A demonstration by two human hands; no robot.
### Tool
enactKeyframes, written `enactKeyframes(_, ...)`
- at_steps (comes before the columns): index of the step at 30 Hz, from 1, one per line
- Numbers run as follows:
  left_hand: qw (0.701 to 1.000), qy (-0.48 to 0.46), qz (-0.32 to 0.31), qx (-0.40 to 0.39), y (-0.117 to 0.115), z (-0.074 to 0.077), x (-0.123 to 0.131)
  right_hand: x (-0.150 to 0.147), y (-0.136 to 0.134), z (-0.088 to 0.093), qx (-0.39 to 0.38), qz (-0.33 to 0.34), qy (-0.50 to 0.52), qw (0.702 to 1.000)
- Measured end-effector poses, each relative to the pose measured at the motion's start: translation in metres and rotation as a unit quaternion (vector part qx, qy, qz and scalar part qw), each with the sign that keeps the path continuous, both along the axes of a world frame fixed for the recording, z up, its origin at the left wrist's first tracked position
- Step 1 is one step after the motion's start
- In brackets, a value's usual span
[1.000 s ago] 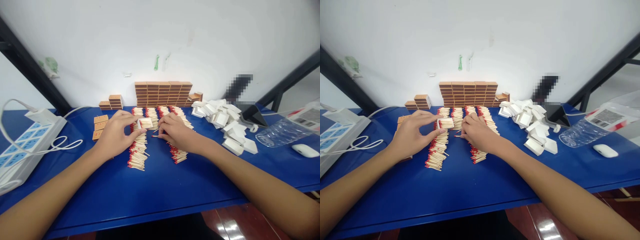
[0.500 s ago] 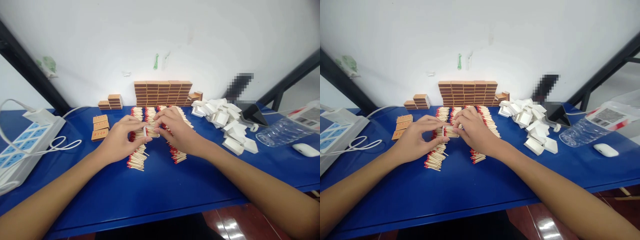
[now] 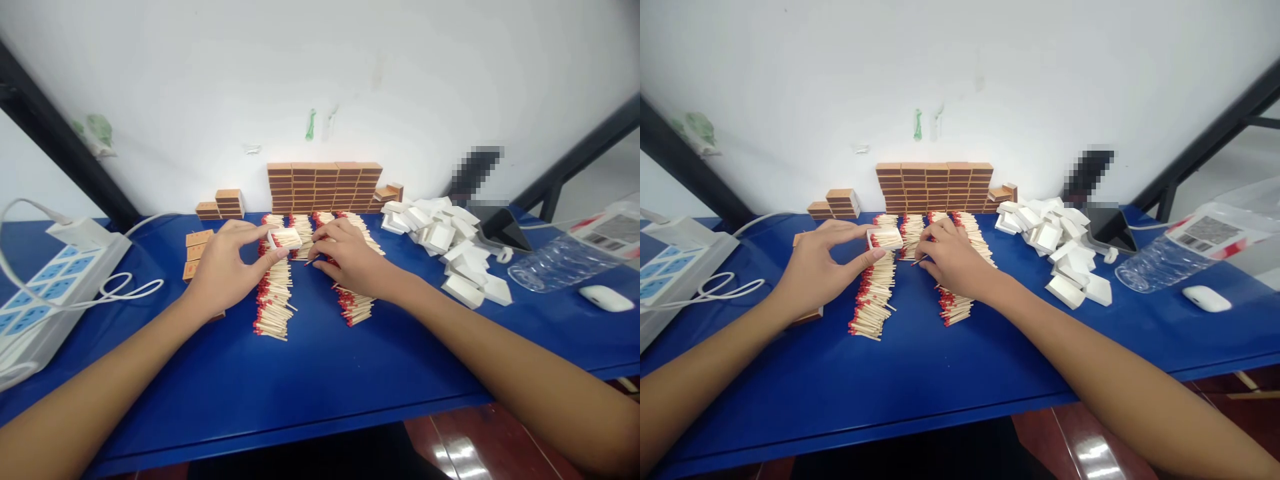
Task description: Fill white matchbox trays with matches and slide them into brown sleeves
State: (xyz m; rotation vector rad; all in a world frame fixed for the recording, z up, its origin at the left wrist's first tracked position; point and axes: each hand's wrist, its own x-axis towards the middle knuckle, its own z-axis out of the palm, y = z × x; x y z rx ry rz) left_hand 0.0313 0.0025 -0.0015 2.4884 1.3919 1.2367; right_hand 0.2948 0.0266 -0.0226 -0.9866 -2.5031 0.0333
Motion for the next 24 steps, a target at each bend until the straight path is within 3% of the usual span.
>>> enactKeyframes(8, 1.0, 0.016, 0.007, 0.021, 0.001, -0.001, -0.002, 0.001, 0.0, 0.003, -0.014, -0.004, -0.04, 0.999)
enactKeyframes(14, 0.998, 0.035, -0.005, 0.047, 0.002, -0.002, -0.001, -0.017, -0.007, 0.004, 0.001, -0.011, 0.019, 1.0)
enactKeyframes(24, 0.998, 0.035, 0.01, 0.044, 0.003, -0.001, -0.003, -0.025, -0.008, -0.002, 0.026, -0.037, -0.005, 0.999)
